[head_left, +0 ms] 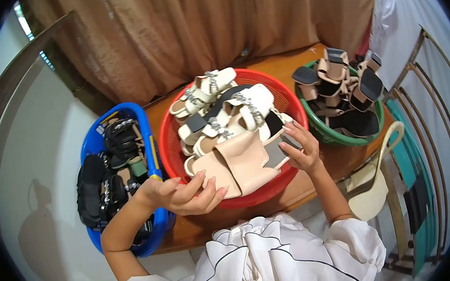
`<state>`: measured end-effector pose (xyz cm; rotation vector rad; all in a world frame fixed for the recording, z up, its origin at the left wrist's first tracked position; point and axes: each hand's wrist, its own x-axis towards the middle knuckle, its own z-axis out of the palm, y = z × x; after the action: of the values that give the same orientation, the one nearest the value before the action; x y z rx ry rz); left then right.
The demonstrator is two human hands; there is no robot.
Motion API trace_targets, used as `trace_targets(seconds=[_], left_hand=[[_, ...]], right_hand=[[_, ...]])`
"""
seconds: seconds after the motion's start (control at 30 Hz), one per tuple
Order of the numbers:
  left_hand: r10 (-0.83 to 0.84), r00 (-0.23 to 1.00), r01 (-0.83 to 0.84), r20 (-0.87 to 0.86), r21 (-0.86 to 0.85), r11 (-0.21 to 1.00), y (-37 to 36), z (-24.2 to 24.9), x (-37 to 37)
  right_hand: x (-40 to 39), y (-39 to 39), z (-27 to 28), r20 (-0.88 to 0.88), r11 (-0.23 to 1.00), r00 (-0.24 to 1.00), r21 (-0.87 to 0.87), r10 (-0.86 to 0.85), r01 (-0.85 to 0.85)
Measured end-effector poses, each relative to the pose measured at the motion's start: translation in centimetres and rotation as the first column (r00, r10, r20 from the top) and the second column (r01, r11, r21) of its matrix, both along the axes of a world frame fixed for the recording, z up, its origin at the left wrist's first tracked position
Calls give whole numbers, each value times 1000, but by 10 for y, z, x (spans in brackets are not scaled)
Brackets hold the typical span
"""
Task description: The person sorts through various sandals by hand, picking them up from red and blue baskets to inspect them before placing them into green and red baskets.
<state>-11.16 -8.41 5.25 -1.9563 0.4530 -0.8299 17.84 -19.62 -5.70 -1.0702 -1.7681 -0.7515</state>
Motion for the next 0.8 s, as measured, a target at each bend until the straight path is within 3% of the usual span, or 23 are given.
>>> trace_targets(seconds=[0.03, 0.07, 0.1, 0.17, 0.3, 0.4, 0.5, 0.63, 0.7, 0.8], left_hand=[[-4, 1000, 3, 23, 3, 1000, 1, 0, 9], [56, 998, -54, 13, -141, 989, -3, -2, 12], [20, 998, -6, 66, -200, 980, 2, -8, 18], [-51, 996, 64, 69, -203, 977, 7, -8, 27], [-1, 1000, 7, 29, -197, 980, 9, -7, 49], [-2, 1000, 1, -6, -242, 970, 9, -16, 72], [-74, 996, 41, -48, -487, 872, 2, -16, 103], [-120, 979, 204, 166, -742, 638, -2, -4, 165], [-138, 985, 156, 98, -849, 505, 0, 6, 198], [-83, 992, -60, -98, -924, 379, 3, -12, 248]], right_hand=[[4, -5, -4, -55, 999, 998, -31, -5, 3], [6, -10, -8, -125, 998, 992, -69, -14, 5], [8, -15, -11, -196, 995, 980, -105, -23, 2], [11, -24, -14, -384, 992, 923, -109, 12, -58], [29, -46, -12, -650, 981, 760, -152, -7, -121], [55, -65, 12, -503, 934, 808, -322, -307, 155], [84, -72, 24, -444, 883, 795, -408, -413, 231], [124, -71, 24, -338, 824, 814, -496, -473, 273], [138, -66, 16, -353, 816, 808, -522, -471, 248], [151, -56, 0, -495, 819, 745, -561, -448, 119]])
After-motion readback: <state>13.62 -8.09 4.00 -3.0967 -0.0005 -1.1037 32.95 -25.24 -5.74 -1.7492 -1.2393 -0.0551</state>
